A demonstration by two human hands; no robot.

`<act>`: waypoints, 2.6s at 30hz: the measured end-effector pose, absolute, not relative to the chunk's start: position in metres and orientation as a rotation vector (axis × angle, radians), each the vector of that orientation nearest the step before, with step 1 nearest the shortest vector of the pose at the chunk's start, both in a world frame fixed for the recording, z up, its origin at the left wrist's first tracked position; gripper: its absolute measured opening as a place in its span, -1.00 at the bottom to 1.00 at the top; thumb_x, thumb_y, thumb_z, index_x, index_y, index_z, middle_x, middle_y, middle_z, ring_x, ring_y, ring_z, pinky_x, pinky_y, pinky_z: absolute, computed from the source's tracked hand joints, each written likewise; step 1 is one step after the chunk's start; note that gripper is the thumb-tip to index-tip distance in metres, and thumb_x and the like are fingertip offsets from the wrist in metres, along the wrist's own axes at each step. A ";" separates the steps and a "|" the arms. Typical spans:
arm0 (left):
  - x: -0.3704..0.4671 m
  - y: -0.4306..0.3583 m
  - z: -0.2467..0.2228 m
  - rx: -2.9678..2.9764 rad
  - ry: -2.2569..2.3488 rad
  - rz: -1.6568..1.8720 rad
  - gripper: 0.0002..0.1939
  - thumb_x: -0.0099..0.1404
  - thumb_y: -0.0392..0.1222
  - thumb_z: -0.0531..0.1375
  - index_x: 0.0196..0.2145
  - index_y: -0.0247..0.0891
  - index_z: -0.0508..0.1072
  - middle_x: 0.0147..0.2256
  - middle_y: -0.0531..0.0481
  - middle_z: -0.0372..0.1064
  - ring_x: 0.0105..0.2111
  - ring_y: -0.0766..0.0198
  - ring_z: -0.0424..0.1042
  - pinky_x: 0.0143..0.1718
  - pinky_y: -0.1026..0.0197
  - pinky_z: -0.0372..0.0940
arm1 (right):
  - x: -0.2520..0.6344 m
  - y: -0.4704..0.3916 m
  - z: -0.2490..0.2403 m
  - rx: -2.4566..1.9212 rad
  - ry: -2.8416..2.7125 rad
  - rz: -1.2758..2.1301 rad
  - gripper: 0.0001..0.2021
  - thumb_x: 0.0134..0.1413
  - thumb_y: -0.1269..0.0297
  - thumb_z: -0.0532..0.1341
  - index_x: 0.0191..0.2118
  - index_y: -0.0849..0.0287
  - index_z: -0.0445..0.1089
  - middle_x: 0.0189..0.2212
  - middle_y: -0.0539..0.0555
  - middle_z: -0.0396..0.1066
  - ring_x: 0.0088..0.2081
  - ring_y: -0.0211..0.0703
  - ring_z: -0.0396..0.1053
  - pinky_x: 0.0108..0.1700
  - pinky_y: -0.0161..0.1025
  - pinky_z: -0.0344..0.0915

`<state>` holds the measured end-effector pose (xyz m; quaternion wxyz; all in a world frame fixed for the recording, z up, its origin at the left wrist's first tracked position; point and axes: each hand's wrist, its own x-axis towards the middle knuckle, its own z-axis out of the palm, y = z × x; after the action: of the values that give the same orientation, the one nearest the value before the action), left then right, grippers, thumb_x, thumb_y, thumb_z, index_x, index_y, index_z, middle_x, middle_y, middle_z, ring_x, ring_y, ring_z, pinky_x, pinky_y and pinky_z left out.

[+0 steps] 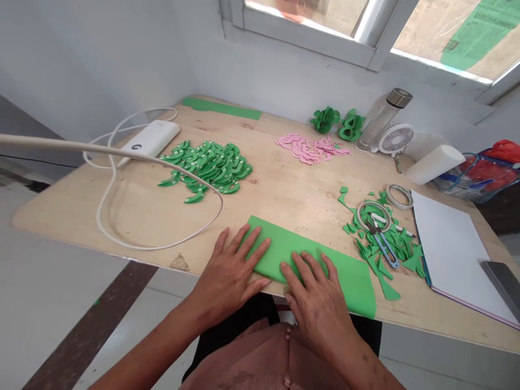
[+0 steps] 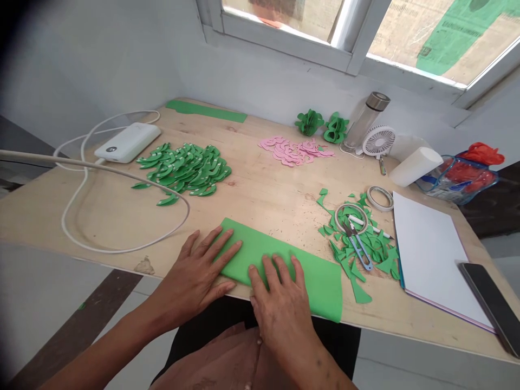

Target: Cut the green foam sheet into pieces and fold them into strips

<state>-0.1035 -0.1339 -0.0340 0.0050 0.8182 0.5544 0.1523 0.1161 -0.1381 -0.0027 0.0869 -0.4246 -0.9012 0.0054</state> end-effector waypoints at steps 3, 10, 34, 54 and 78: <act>-0.105 -0.135 -0.037 2.580 1.715 0.463 -0.30 0.23 0.31 0.05 0.20 -0.13 0.25 0.26 -0.18 0.11 0.29 -0.11 0.00 0.28 -0.23 -0.25 | 0.117 -0.139 -0.002 -1.274 -2.686 0.025 -0.62 0.27 0.25 0.10 0.18 0.08 0.25 0.17 0.13 0.30 0.17 0.11 0.20 0.21 0.22 -0.04; -0.108 -0.136 -0.039 2.631 1.670 0.391 -0.17 0.21 0.39 -0.01 0.26 -0.17 0.15 0.30 -0.20 0.01 0.31 -0.13 -0.09 0.28 -0.22 -0.33 | 0.120 -0.141 0.000 -1.247 -2.790 0.009 -0.52 0.27 0.09 0.09 0.24 0.12 0.18 0.23 0.19 0.21 0.21 0.17 0.13 0.22 0.23 -0.09; -0.106 -0.135 -0.034 2.631 1.654 0.201 -0.01 0.08 0.44 0.10 0.29 -0.24 0.08 0.31 -0.30 -0.06 0.32 -0.23 -0.16 0.25 -0.30 -0.27 | 0.085 -0.147 0.003 -1.175 -2.860 0.120 -0.49 0.22 0.10 0.15 0.23 0.15 0.17 0.24 0.23 0.17 0.22 0.22 0.10 0.23 0.28 -0.06; -0.105 -0.135 -0.033 2.671 1.674 0.113 0.04 0.04 0.41 0.16 0.31 -0.26 0.04 0.32 -0.31 -0.10 0.32 -0.23 -0.19 0.25 -0.26 -0.26 | 0.119 -0.160 0.001 -1.183 -2.863 -0.020 -0.46 0.16 0.11 0.22 0.23 0.09 0.18 0.21 0.23 0.22 0.17 0.24 0.18 0.18 0.25 -0.02; -0.127 -0.180 -0.044 2.654 1.836 0.467 -0.35 0.32 -0.03 0.05 0.31 -0.20 0.02 0.24 -0.13 0.14 0.28 0.01 0.06 0.30 -0.27 -0.39 | 0.114 -0.158 -0.007 -1.161 -2.814 0.009 -0.48 0.13 0.16 0.27 0.19 0.09 0.23 0.20 0.22 0.24 0.16 0.25 0.19 0.17 0.28 0.02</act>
<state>-0.1271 -0.1796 -0.0441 -0.0597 0.8124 0.5621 0.1430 0.1144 -0.1577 -0.0069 0.0487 -0.3809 -0.9233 0.0030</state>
